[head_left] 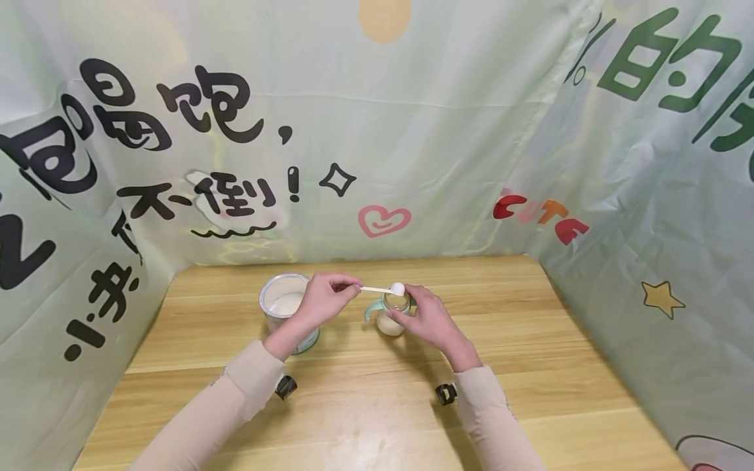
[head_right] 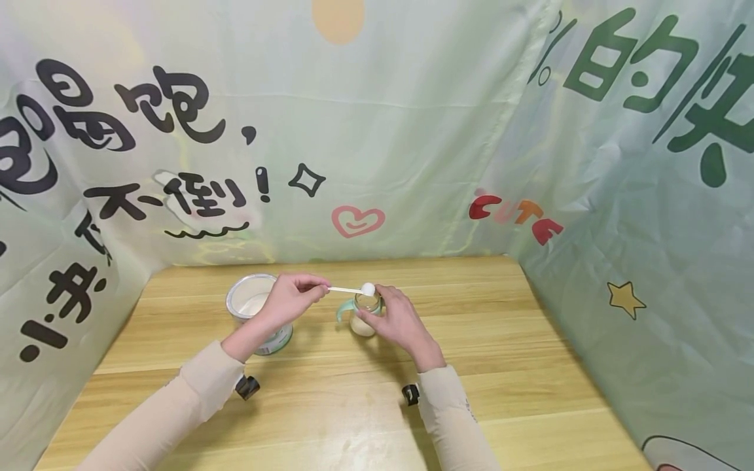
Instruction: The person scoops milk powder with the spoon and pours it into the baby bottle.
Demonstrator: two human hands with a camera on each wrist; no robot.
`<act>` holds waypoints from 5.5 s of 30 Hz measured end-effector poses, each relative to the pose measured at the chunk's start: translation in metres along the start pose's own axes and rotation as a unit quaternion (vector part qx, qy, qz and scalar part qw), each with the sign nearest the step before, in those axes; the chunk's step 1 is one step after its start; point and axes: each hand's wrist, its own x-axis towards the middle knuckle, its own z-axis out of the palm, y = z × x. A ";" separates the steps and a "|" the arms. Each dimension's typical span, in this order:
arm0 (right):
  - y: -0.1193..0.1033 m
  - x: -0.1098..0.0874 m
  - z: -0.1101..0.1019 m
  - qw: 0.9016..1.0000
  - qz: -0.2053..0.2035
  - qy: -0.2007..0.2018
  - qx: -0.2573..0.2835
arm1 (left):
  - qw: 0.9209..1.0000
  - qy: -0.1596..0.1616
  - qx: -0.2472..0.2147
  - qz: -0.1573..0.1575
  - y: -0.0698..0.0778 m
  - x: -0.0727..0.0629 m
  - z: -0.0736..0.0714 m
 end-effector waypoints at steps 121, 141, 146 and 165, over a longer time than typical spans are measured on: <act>-0.092 0.051 0.037 0.990 -0.114 -0.082 0.021 | 0.972 0.203 -0.087 -0.085 -0.014 -0.040 -0.122; -0.108 0.055 0.053 0.986 -0.130 -0.106 0.012 | 0.968 0.216 -0.088 -0.088 -0.021 -0.056 -0.134; -0.110 0.056 0.055 0.985 -0.132 -0.107 0.011 | 0.969 0.211 -0.082 -0.096 -0.025 -0.059 -0.136; -0.115 0.057 0.061 0.985 -0.130 -0.108 0.026 | 0.972 0.206 -0.059 -0.097 -0.033 -0.062 -0.133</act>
